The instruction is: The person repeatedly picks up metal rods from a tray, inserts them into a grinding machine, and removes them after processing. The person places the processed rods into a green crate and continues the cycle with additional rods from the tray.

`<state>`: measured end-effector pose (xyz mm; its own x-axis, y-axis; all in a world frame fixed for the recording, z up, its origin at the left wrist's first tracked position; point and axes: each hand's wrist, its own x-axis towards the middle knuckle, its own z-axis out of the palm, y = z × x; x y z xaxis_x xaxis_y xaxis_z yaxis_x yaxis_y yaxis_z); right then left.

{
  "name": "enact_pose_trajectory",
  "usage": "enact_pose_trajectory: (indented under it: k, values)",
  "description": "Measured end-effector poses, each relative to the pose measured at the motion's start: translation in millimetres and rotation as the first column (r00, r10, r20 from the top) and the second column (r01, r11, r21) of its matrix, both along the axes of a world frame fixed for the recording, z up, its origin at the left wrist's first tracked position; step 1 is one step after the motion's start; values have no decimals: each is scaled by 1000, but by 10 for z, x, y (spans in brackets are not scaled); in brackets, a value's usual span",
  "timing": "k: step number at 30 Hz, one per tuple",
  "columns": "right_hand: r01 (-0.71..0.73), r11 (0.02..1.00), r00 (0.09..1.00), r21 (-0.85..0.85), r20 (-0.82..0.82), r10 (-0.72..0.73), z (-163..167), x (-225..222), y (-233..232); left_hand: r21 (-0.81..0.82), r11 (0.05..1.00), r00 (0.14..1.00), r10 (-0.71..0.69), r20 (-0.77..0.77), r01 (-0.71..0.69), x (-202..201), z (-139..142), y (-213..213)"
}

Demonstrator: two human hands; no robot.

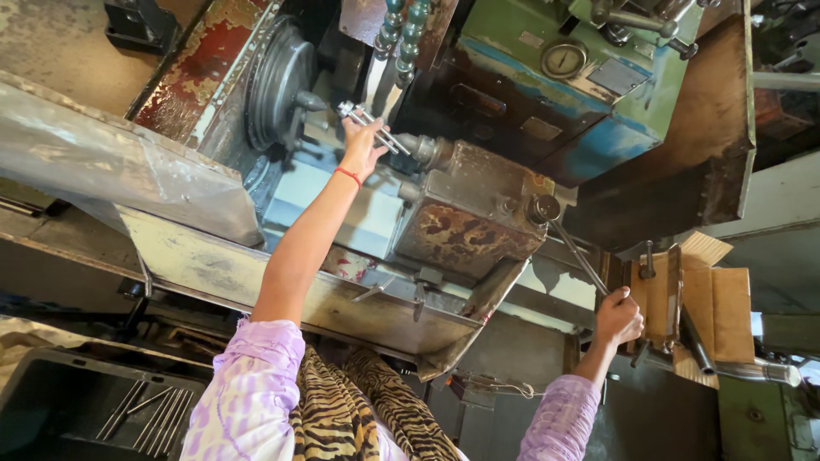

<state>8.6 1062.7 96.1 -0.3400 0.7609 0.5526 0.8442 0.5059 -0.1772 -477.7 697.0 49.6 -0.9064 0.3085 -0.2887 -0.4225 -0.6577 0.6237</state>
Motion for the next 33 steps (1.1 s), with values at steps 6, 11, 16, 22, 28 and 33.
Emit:
enact_pose_trajectory:
  k: [6,11,16,22,28,33]
  values:
    - [2,1000,1000,31,3,-2,2,-8,13,-69,997,999,33,37,-30,-16,0,-36]
    - [-2,1000,1000,23,4,2,0,8,19,-77,997,996,27,80,-21,-12,-7,-46]
    - [3,999,1000,33,16,-4,-10,0,25,16,986,978,160,132,-164,-57,-38,-161]
    - [-10,995,999,-97,34,13,47,35,22,157,954,965,240,102,-254,-85,-26,-242]
    - [1,959,994,-284,109,31,39,162,-110,193,946,964,244,107,-261,-83,-1,-219]
    - [-90,952,994,-294,28,102,60,245,-137,202,938,957,264,115,-283,-68,56,-223]
